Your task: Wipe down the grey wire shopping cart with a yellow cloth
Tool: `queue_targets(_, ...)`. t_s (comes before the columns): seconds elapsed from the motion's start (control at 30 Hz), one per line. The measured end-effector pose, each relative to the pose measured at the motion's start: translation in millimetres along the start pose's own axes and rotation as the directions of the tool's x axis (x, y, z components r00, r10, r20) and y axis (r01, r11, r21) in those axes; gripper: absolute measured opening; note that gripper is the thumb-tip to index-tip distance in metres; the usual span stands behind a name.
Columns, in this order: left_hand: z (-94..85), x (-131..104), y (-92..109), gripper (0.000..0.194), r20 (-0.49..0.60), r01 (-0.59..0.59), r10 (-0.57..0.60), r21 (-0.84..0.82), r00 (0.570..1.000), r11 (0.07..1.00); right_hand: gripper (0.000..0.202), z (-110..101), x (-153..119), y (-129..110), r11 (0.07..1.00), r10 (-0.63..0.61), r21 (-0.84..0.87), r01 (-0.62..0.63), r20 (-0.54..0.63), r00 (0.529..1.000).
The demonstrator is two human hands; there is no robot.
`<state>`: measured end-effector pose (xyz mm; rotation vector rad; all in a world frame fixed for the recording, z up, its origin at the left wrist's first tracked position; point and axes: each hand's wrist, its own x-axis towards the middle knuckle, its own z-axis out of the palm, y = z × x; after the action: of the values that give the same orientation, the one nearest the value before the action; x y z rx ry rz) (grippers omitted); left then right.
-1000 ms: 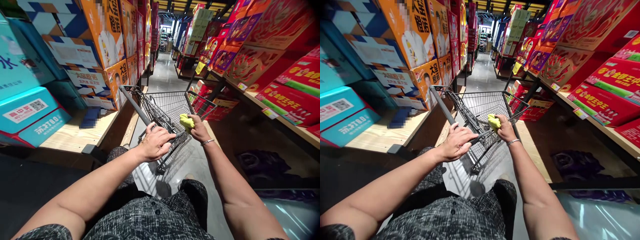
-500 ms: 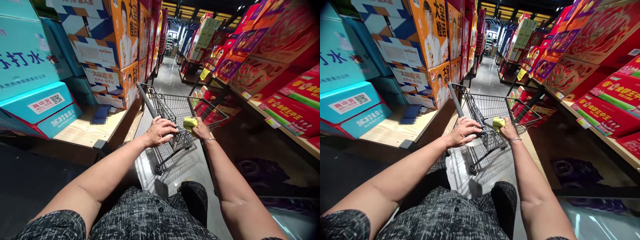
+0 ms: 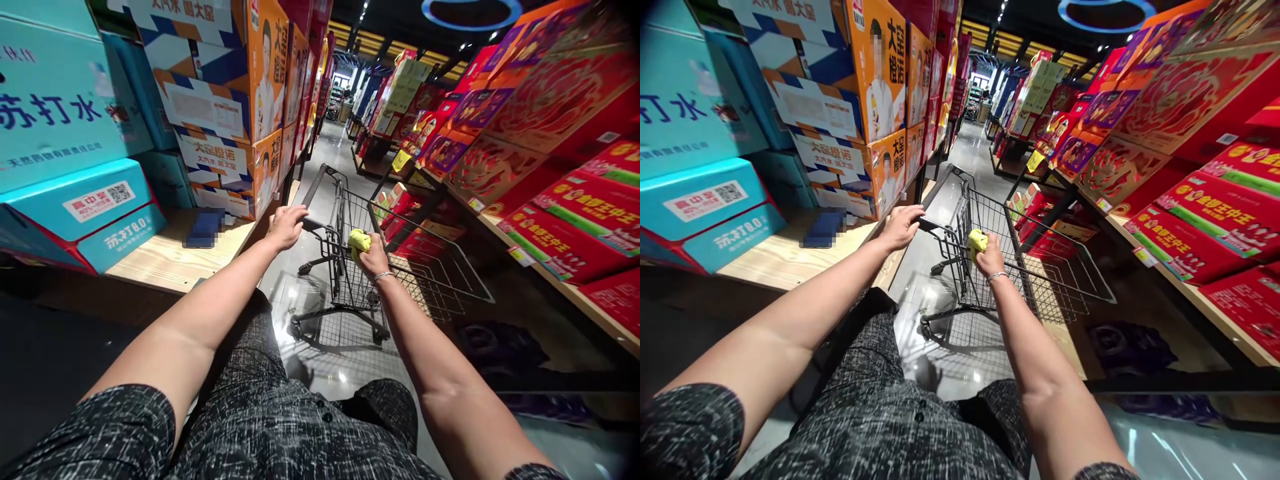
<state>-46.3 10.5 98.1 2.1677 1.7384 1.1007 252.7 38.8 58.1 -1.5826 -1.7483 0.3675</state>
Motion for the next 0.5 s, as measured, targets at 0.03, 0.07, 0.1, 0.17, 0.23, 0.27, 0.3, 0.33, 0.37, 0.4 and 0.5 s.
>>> queue_targets(0.03, 0.1, 7, 0, 0.042, 0.012, 0.037, -0.037, 0.01, 0.999, 0.999, 0.061, 3, 0, -6, 1.0, 0.001, 0.019, -0.002, 0.012, 1.0)
queue_targets(0.07, 0.0, 14, 0, 0.042, 0.026, 0.065, -0.066, 0.027, 0.998, 0.998, 0.061, 4, 0, -11, 0.998, 0.0, 0.056, -0.002, 0.033, 0.999)
queue_targets(0.1, -0.4, 21, 0, 0.04, 0.037, 0.086, -0.088, 0.049, 0.995, 0.995, 0.062, 4, 1, -15, 0.993, -0.001, 0.114, -0.006, 0.06, 0.998)
queue_targets(0.17, -2.5, 37, -1, 0.039, 0.055, 0.114, -0.12, 0.096, 0.991, 0.989, 0.066, -1, 3, -16, 0.962, 0.003, 0.272, -0.035, 0.116, 0.993)
queue_targets(0.23, -5.6, 51, -4, 0.043, 0.083, 0.134, -0.147, 0.143, 0.986, 0.981, 0.07, -16, 4, -7, 0.913, 0.029, 0.401, -0.072, 0.113, 0.993)
queue_targets(0.27, -7.0, 58, -6, 0.046, 0.105, 0.147, -0.165, 0.167, 0.981, 0.975, 0.072, -25, 3, 1, 0.899, 0.05, 0.43, -0.081, 0.082, 0.995)
queue_targets(0.3, -8.0, 63, -8, 0.049, 0.128, 0.161, -0.187, 0.189, 0.974, 0.969, 0.072, -35, 2, 11, 0.9, 0.073, 0.427, -0.086, 0.045, 0.996)
queue_targets(0.33, -8.4, 68, -10, 0.051, 0.145, 0.177, -0.209, 0.207, 0.967, 0.962, 0.072, -45, -2, 23, 0.913, 0.099, 0.396, -0.097, 0.014, 0.995)
queue_targets(0.37, -8.2, 73, -11, 0.053, 0.155, 0.194, -0.231, 0.22, 0.961, 0.956, 0.07, -53, -6, 34, 0.932, 0.124, 0.344, -0.117, 0.0, 0.992)
queue_targets(0.4, -7.3, 76, -13, 0.055, 0.158, 0.209, -0.247, 0.226, 0.956, 0.951, 0.068, -59, -12, 45, 0.948, 0.148, 0.283, -0.142, 0.003, 0.989)
queue_targets(0.5, -2.2, 85, -13, 0.057, 0.14, 0.24, -0.275, 0.226, 0.951, 0.944, 0.061, -61, -31, 65, 0.974, 0.176, 0.142, -0.175, 0.006, 0.984)
